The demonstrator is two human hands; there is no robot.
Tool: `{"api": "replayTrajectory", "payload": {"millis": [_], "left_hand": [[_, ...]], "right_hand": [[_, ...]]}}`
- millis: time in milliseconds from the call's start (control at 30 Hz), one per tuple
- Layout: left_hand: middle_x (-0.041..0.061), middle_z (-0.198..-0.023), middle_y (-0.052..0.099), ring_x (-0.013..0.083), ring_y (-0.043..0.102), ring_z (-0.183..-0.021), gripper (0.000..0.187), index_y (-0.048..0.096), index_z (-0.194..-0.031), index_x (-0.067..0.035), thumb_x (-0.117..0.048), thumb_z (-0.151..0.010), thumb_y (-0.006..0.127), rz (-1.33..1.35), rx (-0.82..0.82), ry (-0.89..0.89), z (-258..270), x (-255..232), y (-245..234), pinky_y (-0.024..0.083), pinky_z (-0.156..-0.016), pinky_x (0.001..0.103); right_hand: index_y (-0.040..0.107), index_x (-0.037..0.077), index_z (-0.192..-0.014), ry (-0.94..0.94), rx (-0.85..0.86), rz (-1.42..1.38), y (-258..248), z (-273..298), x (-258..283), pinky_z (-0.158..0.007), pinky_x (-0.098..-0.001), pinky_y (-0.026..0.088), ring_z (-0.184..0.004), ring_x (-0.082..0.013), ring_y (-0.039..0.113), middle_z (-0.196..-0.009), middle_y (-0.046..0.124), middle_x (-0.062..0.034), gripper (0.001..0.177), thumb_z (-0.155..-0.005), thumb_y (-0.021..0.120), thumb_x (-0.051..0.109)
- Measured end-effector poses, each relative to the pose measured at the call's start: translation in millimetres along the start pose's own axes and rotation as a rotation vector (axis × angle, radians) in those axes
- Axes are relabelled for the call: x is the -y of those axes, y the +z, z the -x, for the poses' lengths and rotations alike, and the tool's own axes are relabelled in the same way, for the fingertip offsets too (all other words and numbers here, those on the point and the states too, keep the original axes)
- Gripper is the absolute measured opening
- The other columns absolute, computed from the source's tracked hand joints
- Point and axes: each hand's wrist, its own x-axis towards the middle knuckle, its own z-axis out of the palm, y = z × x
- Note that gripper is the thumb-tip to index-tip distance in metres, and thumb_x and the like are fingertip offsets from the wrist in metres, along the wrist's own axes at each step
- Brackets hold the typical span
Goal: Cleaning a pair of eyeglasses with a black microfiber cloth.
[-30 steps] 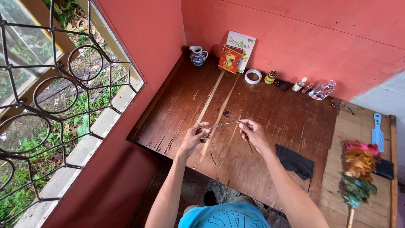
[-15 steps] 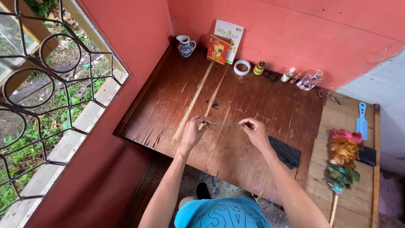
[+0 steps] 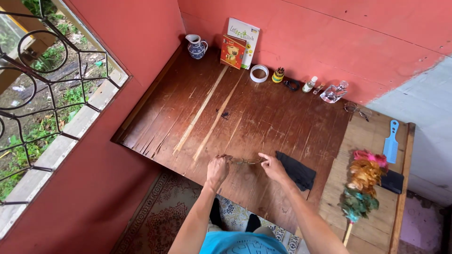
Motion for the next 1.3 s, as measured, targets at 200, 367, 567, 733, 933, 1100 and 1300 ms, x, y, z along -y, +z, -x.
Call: {"api": "replayTrajectory", "payload": {"millis": [200, 367, 567, 733, 933, 1100, 1300], "left_hand": [[0.012, -0.106, 0.075, 0.0349, 0.071, -0.092, 0.033, 0.077, -0.113, -0.014, -0.004, -0.086, 0.06, -0.027, 0.071, -0.17, 7.4, -13.0, 14.8, 0.058, -0.083, 0.045], [0.014, -0.108, 0.073, 0.0355, 0.071, -0.092, 0.035, 0.077, -0.109, -0.016, -0.002, -0.081, 0.06, 0.051, -0.002, -0.192, 7.8, -23.9, 10.8, 0.058, -0.08, 0.045], [0.009, -0.115, 0.066, 0.0308, 0.06, -0.109, 0.032, 0.075, -0.107, -0.017, -0.004, -0.081, 0.063, -0.026, -0.124, -0.158, -0.9, -69.7, 12.1, 0.049, -0.087, 0.047], [0.004, -0.118, 0.066, 0.027, 0.056, -0.118, 0.028, 0.076, -0.105, -0.02, -0.008, -0.082, 0.064, -0.078, -0.011, 0.032, -18.4, -126.8, 60.1, 0.042, -0.097, 0.047], [0.009, -0.14, 0.057, 0.0283, 0.05, -0.132, 0.047, 0.064, -0.132, -0.01, -0.015, -0.085, 0.061, -0.266, 0.088, 0.314, -37.5, -174.6, 140.5, 0.039, -0.108, 0.05], [0.012, -0.151, 0.051, 0.0299, 0.054, -0.128, 0.047, 0.054, -0.138, -0.007, -0.019, -0.093, 0.059, -0.186, 0.288, 0.331, -48.7, -181.2, 188.3, 0.043, -0.101, 0.053], [0.009, -0.123, 0.069, 0.0278, 0.063, -0.121, 0.031, 0.07, -0.119, -0.012, -0.025, -0.091, 0.067, -0.338, 0.385, 0.205, -16.6, -181.7, 176.9, 0.049, -0.1, 0.045]], "right_hand": [[0.056, 0.008, -0.142, -0.114, -0.051, -0.15, 25.7, -18.5, -44.7, -0.078, -0.031, 0.057, -0.082, -0.018, 0.07, -0.123, 0.071, -0.0082, 0.054, -0.089, 0.067, 0.006], [0.061, 0.014, -0.14, -0.112, 0.043, -0.172, 15.1, -14.6, -54.7, -0.081, -0.029, 0.057, -0.087, -0.0137, 0.073, -0.12, 0.074, -0.0087, 0.049, -0.092, 0.064, 0.006], [0.071, 0.015, -0.127, -0.102, -0.071, -0.147, -35.3, 13.4, -45.3, -0.077, -0.0322, 0.058, -0.082, -0.0162, 0.074, -0.111, 0.074, -0.0097, 0.033, -0.096, 0.063, 0.01], [0.074, 0.017, -0.12, 0.03, -0.318, -0.018, -77.8, 37.3, -78.6, -0.079, -0.036, 0.058, -0.084, -0.0198, 0.074, -0.108, 0.079, -0.0074, 0.026, -0.096, 0.066, 0.018], [0.068, 0.014, -0.124, 0.052, -0.526, 0.248, -95.6, 60.1, -130.5, -0.091, -0.0475, 0.05, -0.114, -0.0403, 0.057, -0.118, 0.063, -0.0189, 0.037, -0.088, 0.071, 0.02], [0.068, 0.017, -0.126, 0.081, -0.481, 0.236, -93.0, 62.1, -140.9, -0.097, -0.0487, 0.05, -0.115, -0.0397, 0.058, -0.119, 0.064, -0.0184, 0.035, -0.093, 0.07, 0.026], [0.074, 0.011, -0.097, 0.132, -0.284, 0.268, -102.4, 76.1, -104.3, -0.092, -0.0439, 0.051, -0.111, -0.032, 0.06, -0.111, 0.07, -0.0098, 0.022, -0.078, 0.083, 0.017]]}}
